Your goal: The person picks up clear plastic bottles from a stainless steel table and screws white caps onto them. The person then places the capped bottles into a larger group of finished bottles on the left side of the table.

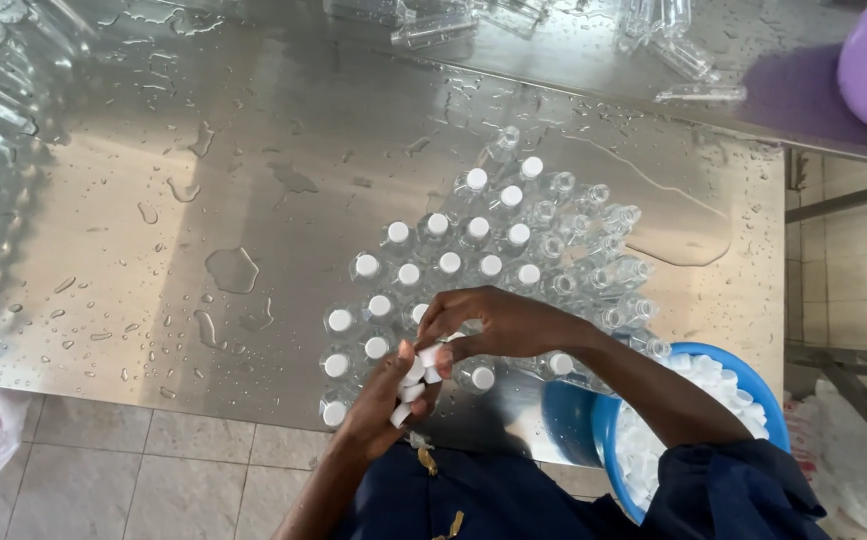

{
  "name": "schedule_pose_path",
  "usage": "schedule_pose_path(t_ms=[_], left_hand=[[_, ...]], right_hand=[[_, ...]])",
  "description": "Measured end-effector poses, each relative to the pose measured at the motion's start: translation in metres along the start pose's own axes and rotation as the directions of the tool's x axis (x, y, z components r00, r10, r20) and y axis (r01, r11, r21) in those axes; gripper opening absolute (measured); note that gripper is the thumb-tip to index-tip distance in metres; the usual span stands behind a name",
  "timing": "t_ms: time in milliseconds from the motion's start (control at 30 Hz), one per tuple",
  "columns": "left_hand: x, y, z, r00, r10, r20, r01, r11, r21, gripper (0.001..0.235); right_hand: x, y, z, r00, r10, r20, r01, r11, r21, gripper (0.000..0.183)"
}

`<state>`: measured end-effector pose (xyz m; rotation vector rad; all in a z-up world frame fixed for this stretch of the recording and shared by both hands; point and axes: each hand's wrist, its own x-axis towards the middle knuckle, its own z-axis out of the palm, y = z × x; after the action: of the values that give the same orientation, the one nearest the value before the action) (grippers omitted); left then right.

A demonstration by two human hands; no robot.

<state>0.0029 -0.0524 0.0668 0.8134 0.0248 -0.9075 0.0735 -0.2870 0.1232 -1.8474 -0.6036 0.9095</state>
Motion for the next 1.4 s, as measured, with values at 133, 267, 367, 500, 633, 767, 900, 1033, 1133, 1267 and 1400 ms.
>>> schedule_pose_path(t_ms=[133,267,367,500,633,767,900,1033,1133,1267,1400], left_hand=[[-0.001,-0.019,-0.014,0.987,-0.025,-0.158,0.009,0.995,-0.103,0.068],[-0.006,-0.023,-0.020,0.958,0.016,-0.286,-0.086,0.968,-0.234,0.056],[-0.013,-0.030,-0.026,0.936,0.034,-0.351,-0.154,0.935,-0.319,0.045],[-0.017,-0.037,-0.046,0.947,0.132,-0.294,-0.249,0.879,-0.407,0.040],[-0.021,-0.035,-0.051,0.922,0.119,-0.368,-0.273,0.875,-0.401,0.042],[-0.018,-0.036,-0.052,0.915,0.108,-0.388,-0.271,0.878,-0.394,0.040],[-0.016,-0.035,-0.050,0.918,0.138,-0.371,-0.298,0.858,-0.418,0.034],[-0.019,-0.035,-0.047,0.925,0.133,-0.355,-0.279,0.873,-0.400,0.040],[-0.014,-0.028,-0.042,0.926,0.109,-0.361,-0.252,0.891,-0.377,0.041],[-0.007,-0.023,-0.029,0.936,0.050,-0.349,-0.183,0.914,-0.361,0.050],[0.002,-0.024,-0.007,0.970,-0.034,-0.239,-0.035,0.960,-0.277,0.068]], right_hand=[[0.005,0.024,-0.036,0.992,0.008,-0.128,-0.007,1.000,0.008,0.043],[0.028,0.124,-0.135,0.687,-0.047,-0.725,-0.195,0.949,-0.247,0.042],[0.048,0.194,-0.181,0.562,-0.299,-0.771,-0.247,0.829,-0.501,0.037],[0.060,0.219,-0.194,0.620,-0.141,-0.772,-0.308,0.861,-0.405,0.036],[0.054,0.193,-0.199,0.656,-0.010,-0.754,-0.307,0.910,-0.279,0.033],[0.057,0.179,-0.209,0.593,0.201,-0.780,-0.385,0.921,-0.055,0.031],[0.059,0.185,-0.222,0.614,0.466,-0.637,-0.342,0.885,0.318,0.050],[0.057,0.190,-0.227,0.618,0.512,-0.596,-0.309,0.856,0.415,0.030],[0.059,0.172,-0.229,0.607,0.531,-0.591,-0.303,0.842,0.446,0.023],[0.055,0.208,-0.226,0.616,0.350,-0.706,-0.322,0.929,0.180,0.028],[0.027,0.189,-0.180,0.562,-0.288,-0.776,-0.171,0.877,-0.449,0.059]])
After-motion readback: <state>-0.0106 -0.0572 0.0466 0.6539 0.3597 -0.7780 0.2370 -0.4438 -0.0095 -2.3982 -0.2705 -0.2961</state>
